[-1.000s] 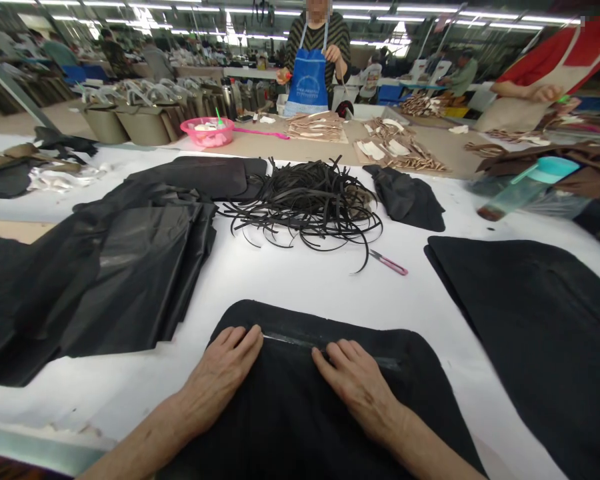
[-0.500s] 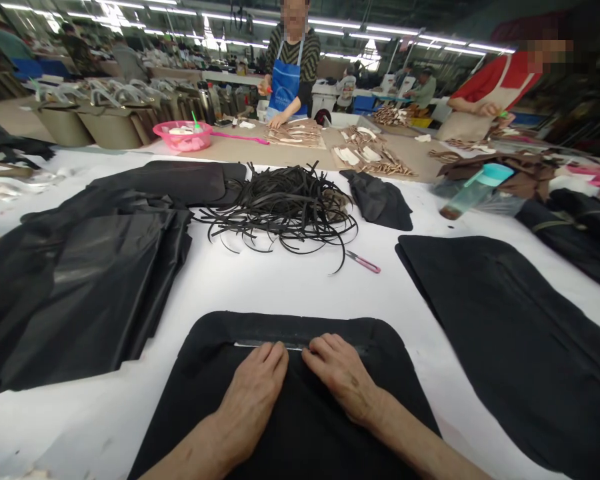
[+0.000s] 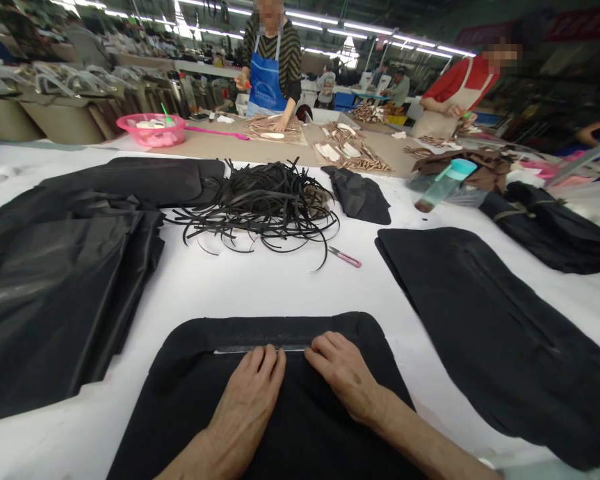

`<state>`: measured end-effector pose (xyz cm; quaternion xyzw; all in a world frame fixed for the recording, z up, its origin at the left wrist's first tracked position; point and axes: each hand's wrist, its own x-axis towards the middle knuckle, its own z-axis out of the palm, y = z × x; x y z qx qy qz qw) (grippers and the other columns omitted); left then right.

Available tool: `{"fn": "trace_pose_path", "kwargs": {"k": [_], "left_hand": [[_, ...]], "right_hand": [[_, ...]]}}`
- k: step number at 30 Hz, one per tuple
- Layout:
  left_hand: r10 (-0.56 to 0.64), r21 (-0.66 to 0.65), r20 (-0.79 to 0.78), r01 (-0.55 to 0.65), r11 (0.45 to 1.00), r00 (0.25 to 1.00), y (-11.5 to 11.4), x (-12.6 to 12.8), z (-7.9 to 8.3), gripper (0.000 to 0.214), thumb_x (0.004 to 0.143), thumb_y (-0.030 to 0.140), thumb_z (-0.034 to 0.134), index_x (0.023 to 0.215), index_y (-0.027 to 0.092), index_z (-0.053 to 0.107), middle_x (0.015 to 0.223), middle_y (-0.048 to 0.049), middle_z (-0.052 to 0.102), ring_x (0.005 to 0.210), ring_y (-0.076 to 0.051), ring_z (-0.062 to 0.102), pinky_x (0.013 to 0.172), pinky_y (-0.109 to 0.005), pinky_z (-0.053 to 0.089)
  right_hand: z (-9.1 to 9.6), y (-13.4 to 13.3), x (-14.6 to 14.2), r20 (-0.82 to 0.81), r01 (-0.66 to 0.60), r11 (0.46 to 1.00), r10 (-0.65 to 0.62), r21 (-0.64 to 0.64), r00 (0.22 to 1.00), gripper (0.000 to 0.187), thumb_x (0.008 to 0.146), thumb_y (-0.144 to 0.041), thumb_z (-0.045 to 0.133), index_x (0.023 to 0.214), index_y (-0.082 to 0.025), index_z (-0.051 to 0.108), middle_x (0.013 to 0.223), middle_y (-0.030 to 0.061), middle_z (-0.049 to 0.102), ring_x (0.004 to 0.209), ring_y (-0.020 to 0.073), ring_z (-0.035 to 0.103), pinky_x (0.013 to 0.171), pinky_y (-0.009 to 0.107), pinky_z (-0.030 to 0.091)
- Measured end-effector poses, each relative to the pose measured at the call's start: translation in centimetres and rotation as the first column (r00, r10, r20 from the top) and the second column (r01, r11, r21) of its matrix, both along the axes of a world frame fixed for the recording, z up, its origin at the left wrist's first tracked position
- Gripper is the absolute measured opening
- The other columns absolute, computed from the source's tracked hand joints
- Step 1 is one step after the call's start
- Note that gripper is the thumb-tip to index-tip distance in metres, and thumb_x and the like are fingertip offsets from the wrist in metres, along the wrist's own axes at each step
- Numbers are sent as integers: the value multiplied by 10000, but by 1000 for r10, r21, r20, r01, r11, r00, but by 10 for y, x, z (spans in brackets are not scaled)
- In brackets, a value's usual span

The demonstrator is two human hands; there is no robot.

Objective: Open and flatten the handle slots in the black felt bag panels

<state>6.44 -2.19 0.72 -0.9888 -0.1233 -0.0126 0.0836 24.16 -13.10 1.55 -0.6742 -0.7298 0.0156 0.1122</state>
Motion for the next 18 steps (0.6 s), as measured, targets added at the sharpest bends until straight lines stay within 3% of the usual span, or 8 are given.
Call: {"fn": "trace_pose_path", "kwargs": {"k": [8, 12, 18], "left_hand": [[19, 103, -57, -13, 995, 998, -8, 5, 4, 536, 763, 29, 412, 1280, 164, 454, 1091, -114, 589, 934, -261, 573, 841, -380, 492], [41, 120, -74, -32, 992, 996, -12, 10, 6, 553, 777, 57, 427, 1304, 222, 427, 1055, -109, 595, 902, -266, 575, 814, -395, 490], [31, 153, 107, -47, 987, 994, -20, 16, 3, 436, 787, 122, 441, 1205, 178, 554, 1088, -118, 598, 957, -278, 541, 874, -424, 440]], "right_hand": [[-4, -5, 5, 145, -110, 994, 112, -17, 983, 166, 885, -114, 451, 992, -121, 577, 849, 57, 553, 747, 182, 432, 668, 320, 361], [0, -13, 12, 131, -84, 994, 92, -62, 987, 172, 899, -126, 438, 1012, -131, 568, 871, 58, 556, 777, 182, 443, 699, 320, 365], [3, -27, 25, 183, -49, 994, 67, -97, 981, 162, 889, -129, 459, 1010, -126, 566, 888, 61, 558, 773, 185, 448, 690, 327, 369]]}}
